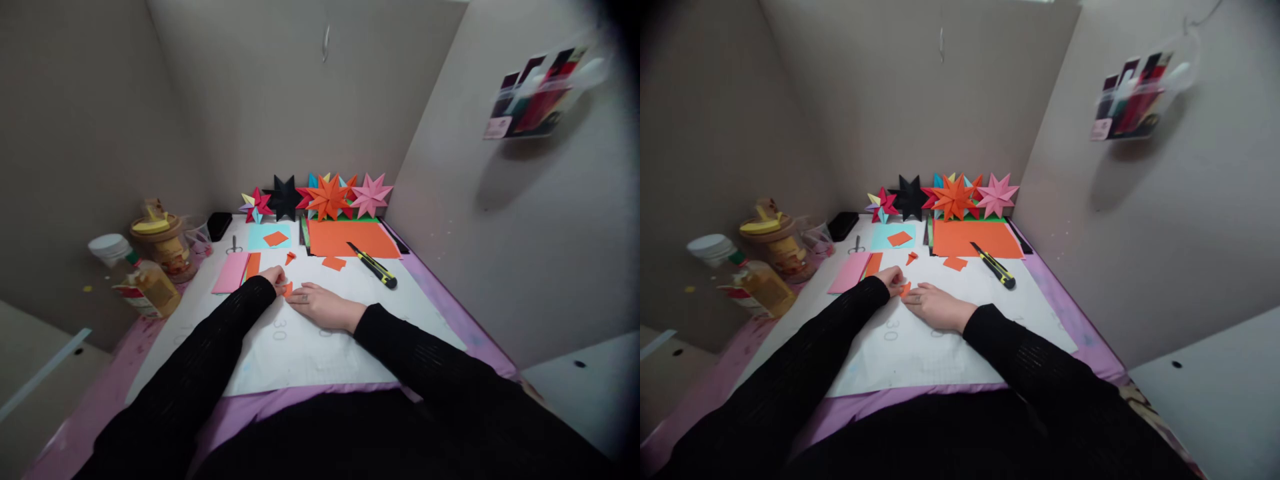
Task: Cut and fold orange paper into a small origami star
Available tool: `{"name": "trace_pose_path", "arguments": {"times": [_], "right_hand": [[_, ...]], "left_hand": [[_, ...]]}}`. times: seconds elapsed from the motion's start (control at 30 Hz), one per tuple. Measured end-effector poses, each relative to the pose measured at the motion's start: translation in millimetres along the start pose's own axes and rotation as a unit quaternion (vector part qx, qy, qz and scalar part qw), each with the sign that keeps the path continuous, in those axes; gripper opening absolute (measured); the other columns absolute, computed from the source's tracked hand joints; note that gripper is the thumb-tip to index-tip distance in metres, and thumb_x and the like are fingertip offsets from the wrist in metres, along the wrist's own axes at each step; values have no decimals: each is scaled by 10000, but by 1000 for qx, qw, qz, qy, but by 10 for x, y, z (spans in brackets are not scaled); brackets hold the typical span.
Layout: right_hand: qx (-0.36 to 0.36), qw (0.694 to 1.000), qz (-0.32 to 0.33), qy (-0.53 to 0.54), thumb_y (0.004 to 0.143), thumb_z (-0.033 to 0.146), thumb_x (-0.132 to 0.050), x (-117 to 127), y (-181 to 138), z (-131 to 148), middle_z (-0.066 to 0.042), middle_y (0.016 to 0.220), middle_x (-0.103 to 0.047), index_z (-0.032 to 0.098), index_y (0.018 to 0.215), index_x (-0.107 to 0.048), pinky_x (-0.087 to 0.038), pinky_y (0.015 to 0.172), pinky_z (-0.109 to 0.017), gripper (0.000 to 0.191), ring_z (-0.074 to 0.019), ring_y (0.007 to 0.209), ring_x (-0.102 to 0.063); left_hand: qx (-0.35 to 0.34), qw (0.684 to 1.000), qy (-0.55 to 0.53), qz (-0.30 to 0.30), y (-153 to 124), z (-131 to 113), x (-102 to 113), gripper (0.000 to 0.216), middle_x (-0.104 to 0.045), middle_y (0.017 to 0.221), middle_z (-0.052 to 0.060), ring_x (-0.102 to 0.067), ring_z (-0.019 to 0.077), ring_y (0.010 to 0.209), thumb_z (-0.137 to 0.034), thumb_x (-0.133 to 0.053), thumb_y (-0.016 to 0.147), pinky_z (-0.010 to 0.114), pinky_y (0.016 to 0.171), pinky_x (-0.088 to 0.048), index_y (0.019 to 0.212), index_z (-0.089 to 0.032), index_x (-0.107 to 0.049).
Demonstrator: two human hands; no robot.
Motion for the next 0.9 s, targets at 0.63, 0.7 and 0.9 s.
{"name": "trace_pose_path", "arguments": {"times": [0.63,0.7,0.9], "right_hand": [[-11,994,18,-104,828,126,-401,98,112,77,-36,634,-531,149,892,-537,-290,917,-351,152,-186,754,-456],[-12,995,23,-93,842,130,-378,99,102,79,-35,613,-520,146,914,-537,-315,862,-343,175,-187,730,-436],[-11,997,31,-70,823,118,-411,129,71,119,-54,667,-544,141,884,-540,-308,820,-339,144,-196,770,-414]], "left_hand": [[80,995,41,38,-55,-40,58,758,-507,1079,105,-552,222,925,-429,-685,549,319,808,-429,1205,-183,-395],[107,992,40,53,-84,-35,62,802,-481,1118,116,-543,241,969,-450,-683,540,336,824,-427,1231,-193,-368],[142,989,30,37,-124,54,87,685,-495,1056,86,-571,233,895,-476,-625,602,351,774,-445,1201,-253,-380]]}}
Point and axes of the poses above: each hand's wrist, its own y-axis towards the middle knuckle, its own x-axis out of the back of the hand, z = x × y, the point moved 4 cm from there along y, towards the middle knuckle
